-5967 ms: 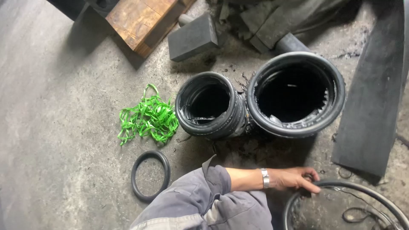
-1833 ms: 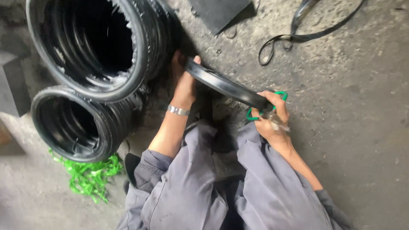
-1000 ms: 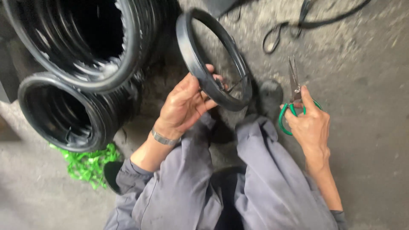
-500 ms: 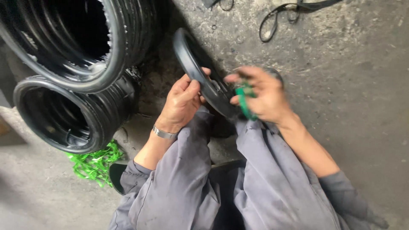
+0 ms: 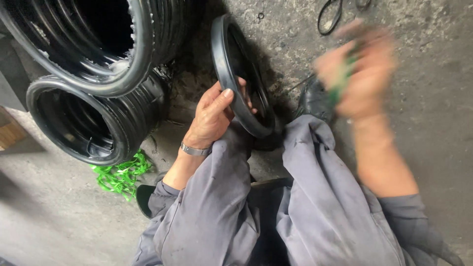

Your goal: Trimming the inner edge of a black rubber ring using a pair of scissors.

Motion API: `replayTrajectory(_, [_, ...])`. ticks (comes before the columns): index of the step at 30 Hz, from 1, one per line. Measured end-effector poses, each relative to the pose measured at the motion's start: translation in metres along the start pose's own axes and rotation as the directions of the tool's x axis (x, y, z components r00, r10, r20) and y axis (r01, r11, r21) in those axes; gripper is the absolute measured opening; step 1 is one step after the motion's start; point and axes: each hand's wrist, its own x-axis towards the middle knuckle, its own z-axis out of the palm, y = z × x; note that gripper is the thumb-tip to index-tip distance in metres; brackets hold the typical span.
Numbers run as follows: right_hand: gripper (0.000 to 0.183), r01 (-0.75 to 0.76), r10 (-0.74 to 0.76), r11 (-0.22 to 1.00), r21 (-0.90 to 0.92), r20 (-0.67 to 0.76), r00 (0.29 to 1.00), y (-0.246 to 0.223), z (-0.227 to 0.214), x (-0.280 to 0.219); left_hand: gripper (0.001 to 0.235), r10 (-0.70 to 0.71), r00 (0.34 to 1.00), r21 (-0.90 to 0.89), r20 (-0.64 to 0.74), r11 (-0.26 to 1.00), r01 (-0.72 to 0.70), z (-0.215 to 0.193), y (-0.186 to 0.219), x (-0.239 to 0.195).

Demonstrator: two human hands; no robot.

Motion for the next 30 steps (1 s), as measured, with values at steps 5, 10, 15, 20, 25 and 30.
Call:
replayTrajectory(5, [0.016, -0.166, -0.136, 0.828, -0.536, -0.478, 0.868, 0.019, -0.122, -0.019, 0.039, -0.004, 0.999, -0.121, 0.051, 0.993, 0.010, 0.003, 0.003, 0.000])
replayTrajectory(10, [0.020, 0.029, -0.264, 0.310, -0.950, -0.057, 0.963, -0.017, -0.090, -0.044, 0.044, 0.040, 0.991, -0.282, 0.127, 0.959, -0.003, 0.010, 0.008, 0.003])
replayTrajectory(15, [0.042, 0.001, -0.090, 0.502, -0.865, -0.051, 0.995, -0.044, -0.026, -0.076, 0.048, 0.079, 0.986, -0.278, 0.144, 0.960, -0.037, 0.009, 0.006, 0.005])
replayTrajectory(20, [0.056, 0.091, -0.025, 0.631, -0.771, 0.098, 0.995, -0.083, 0.015, -0.071, 0.050, 0.088, 0.988, -0.292, 0.128, 0.955, -0.048, -0.005, -0.011, 0.021])
replayTrajectory(25, [0.056, 0.190, 0.019, 0.457, -0.869, 0.223, 0.975, -0.087, 0.027, -0.063, 0.049, 0.085, 0.992, -0.288, 0.092, 0.956, -0.055, -0.014, -0.019, 0.034])
replayTrajectory(30, [0.055, 0.209, 0.021, 0.414, -0.886, 0.239, 0.971, -0.079, 0.029, -0.060, 0.052, 0.082, 0.993, -0.224, 0.080, 0.973, -0.062, -0.021, -0.022, 0.037])
